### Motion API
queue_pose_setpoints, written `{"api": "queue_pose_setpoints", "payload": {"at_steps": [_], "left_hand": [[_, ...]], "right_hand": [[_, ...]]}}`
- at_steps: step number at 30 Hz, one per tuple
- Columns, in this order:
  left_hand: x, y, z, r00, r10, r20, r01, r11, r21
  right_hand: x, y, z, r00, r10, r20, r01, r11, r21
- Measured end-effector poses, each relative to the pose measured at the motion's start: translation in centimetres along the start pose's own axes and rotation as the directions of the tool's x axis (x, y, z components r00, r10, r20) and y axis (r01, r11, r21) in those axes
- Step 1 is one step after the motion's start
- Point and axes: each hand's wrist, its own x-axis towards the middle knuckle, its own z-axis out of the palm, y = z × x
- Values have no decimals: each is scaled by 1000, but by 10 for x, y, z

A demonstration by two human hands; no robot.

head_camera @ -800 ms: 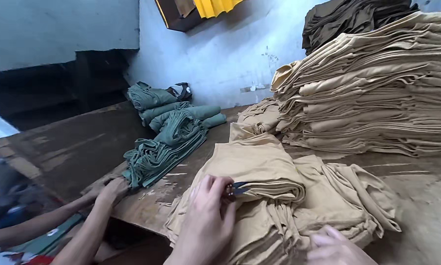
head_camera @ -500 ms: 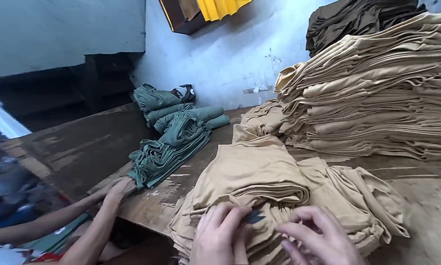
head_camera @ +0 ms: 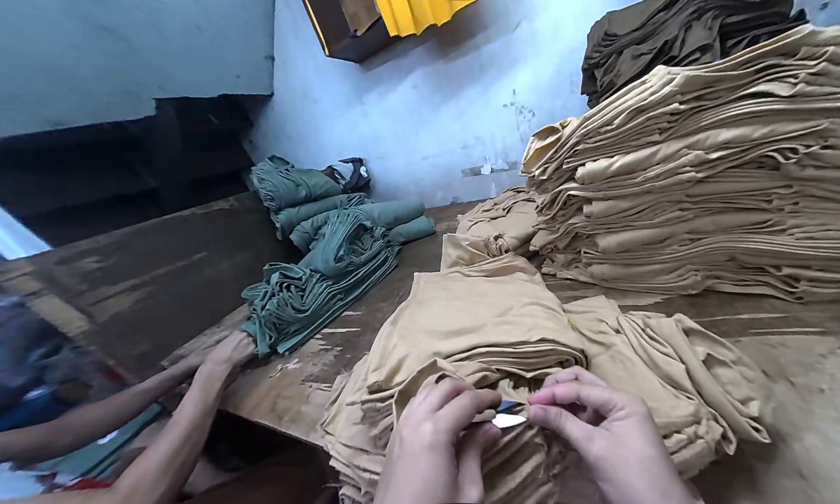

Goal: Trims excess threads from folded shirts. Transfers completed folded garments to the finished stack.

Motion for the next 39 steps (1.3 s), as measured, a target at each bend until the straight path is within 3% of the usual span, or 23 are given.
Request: {"api": "queue_pose_setpoints", "payload": {"at_steps": [3,6,7,9,12,14,15,17,18,20,22,23,24,26,27,29,31,33,35,39], "left_hand": [[7,-2,9,999,18,-34,-17,1000,13],[6,-4,3,1000,9,-5,-10,999,-41],[3,-3,-3,999,-7,52,10,998,-58],[-2,-2,-9,988,-47,147,57,996,-65],[0,-10,-6,993,-53,102,67,989,-134],[9,-20,-4,997,-55,55,65,978,-196],[15,-23,-3,996,-79,45,88,968,-233],[26,-28,-1,983,-172,67,185,931,-316],[32,-29,0,970,-220,101,242,896,-373],[39,-32,2,939,-299,168,343,823,-453],[43,-34,2,915,-348,205,404,772,-491],[44,-34,2,910,-354,218,415,754,-509],[45,-34,1,906,-355,228,422,741,-523],[45,-33,1,905,-358,231,425,730,-536],[45,-32,1,905,-357,231,425,728,-539],[44,-32,0,906,-353,232,422,728,-540],[42,-32,0,911,-337,237,412,736,-537],[38,-32,-3,936,-285,208,353,768,-534],[32,-32,-5,975,-185,122,221,843,-490],[17,-26,-4,988,80,-134,-100,983,-154]], "right_hand": [[2,1,-1,1000,-2,29,2,1000,23],[-1,-2,-15,966,-107,234,100,994,42],[-3,-3,-20,944,-149,295,156,988,0],[-7,-6,-20,938,-214,273,278,934,-224],[-8,-8,4,944,-299,140,329,811,-484],[-3,0,26,947,-315,56,310,860,-406],[3,6,35,957,-290,25,286,921,-265],[15,16,43,977,-213,-1,213,976,-33],[20,19,42,973,-229,32,229,973,-6],[21,20,39,922,-367,124,386,898,-210],[16,27,36,811,-567,141,548,655,-520],[13,32,34,751,-655,83,584,600,-547],[10,34,31,725,-689,-9,590,627,-509],[7,28,26,764,-619,-181,540,768,-346],[8,25,24,798,-571,-193,508,810,-293],[8,23,24,862,-502,-75,453,827,-332],[8,31,31,838,-546,-3,485,748,-453],[4,38,33,755,-653,-61,562,692,-452],[1,40,30,712,-686,-148,603,706,-372],[0,38,25,719,-656,-231,616,755,-226]]}}
